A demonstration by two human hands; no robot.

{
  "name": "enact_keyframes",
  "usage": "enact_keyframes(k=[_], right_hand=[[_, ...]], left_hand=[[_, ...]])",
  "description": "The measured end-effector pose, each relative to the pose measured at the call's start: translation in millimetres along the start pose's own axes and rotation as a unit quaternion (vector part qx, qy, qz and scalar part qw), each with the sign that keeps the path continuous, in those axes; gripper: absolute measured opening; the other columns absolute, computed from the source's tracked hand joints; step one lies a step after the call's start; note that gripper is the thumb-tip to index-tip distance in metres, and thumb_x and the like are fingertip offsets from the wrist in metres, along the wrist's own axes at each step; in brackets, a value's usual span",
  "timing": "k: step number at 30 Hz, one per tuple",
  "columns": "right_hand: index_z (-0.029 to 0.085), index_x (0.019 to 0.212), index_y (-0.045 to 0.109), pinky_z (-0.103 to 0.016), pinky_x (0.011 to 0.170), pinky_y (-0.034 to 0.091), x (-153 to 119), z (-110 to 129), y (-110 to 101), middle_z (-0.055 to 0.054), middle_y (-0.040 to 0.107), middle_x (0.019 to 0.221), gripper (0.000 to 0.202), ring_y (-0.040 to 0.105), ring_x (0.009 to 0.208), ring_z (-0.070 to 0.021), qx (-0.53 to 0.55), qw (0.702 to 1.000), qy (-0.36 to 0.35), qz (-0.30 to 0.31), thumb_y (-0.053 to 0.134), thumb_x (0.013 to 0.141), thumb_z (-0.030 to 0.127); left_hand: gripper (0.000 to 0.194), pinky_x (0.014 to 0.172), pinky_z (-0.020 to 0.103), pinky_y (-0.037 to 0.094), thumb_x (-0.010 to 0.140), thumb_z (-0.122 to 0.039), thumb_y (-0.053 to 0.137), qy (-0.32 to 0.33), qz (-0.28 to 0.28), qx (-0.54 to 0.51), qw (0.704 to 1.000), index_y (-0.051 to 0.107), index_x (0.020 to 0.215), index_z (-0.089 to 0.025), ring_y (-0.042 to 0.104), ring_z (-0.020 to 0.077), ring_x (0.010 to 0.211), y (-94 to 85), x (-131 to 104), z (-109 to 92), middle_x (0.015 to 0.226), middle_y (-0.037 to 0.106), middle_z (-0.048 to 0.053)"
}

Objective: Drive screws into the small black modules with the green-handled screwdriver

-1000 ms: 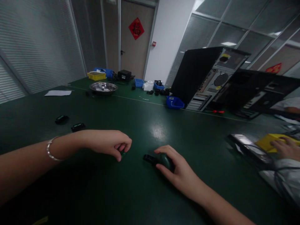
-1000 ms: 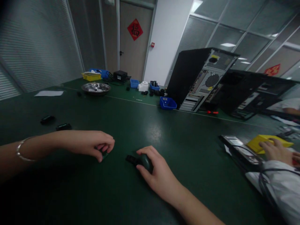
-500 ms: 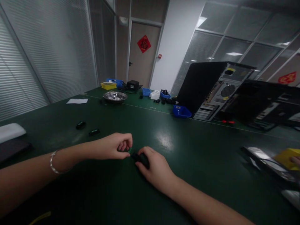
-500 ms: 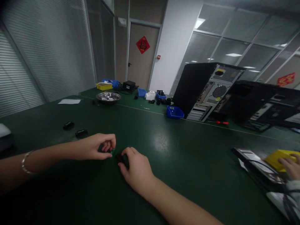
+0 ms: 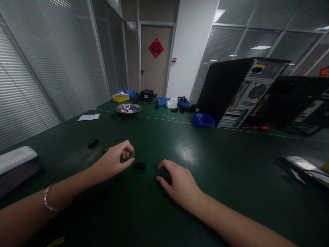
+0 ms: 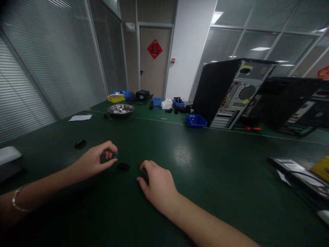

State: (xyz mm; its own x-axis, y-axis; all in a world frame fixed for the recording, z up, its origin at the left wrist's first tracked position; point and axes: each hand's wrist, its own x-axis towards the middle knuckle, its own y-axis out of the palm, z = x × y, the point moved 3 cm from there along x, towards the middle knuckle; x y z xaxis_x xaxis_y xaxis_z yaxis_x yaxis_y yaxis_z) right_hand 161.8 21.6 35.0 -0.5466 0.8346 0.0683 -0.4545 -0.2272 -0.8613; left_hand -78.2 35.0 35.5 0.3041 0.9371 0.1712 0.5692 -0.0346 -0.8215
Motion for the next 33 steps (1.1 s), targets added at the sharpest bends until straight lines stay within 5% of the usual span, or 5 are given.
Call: enact_keyframes(k=[8, 20, 33], right_hand=[[0.021, 0.106, 0.060, -0.038, 0.082, 0.054, -65, -55, -24, -0.008, 0.070, 0.104, 0.014, 0.069, 0.094, -0.0245, 0.058, 0.996, 0.062, -0.023, 0.053, 0.094, 0.022], [0.024, 0.105, 0.059, -0.034, 0.081, 0.054, -68, -70, -28, -0.004, 0.070, 0.103, 0.013, 0.069, 0.093, -0.0217, 0.140, 0.989, 0.052, -0.020, 0.055, 0.093, 0.026], [0.026, 0.105, 0.059, -0.034, 0.083, 0.054, -67, -73, -25, -0.003, 0.071, 0.105, 0.013, 0.069, 0.096, -0.0218, 0.131, 0.991, 0.039, -0.011, 0.056, 0.093, 0.027]], left_hand=[[0.016, 0.067, 0.030, 0.052, 0.088, -0.032, 0.061, 0.013, 0.025, -0.013, 1.000, 0.055, 0.096, -0.020, 0.061, 0.0183, 0.076, 16.5, -1, -2, 0.088, 0.062, 0.002], [0.025, 0.068, 0.034, 0.050, 0.091, -0.040, 0.059, 0.012, -0.003, 0.055, 0.998, 0.056, 0.103, -0.018, 0.059, 0.0205, 0.077, 26.7, -3, 2, 0.087, 0.061, 0.004], [0.027, 0.064, 0.033, 0.044, 0.091, -0.044, 0.058, -0.012, 0.033, 0.121, 0.992, 0.053, 0.085, -0.018, 0.055, 0.0216, 0.074, 34.8, 3, -8, 0.085, 0.058, 0.005]])
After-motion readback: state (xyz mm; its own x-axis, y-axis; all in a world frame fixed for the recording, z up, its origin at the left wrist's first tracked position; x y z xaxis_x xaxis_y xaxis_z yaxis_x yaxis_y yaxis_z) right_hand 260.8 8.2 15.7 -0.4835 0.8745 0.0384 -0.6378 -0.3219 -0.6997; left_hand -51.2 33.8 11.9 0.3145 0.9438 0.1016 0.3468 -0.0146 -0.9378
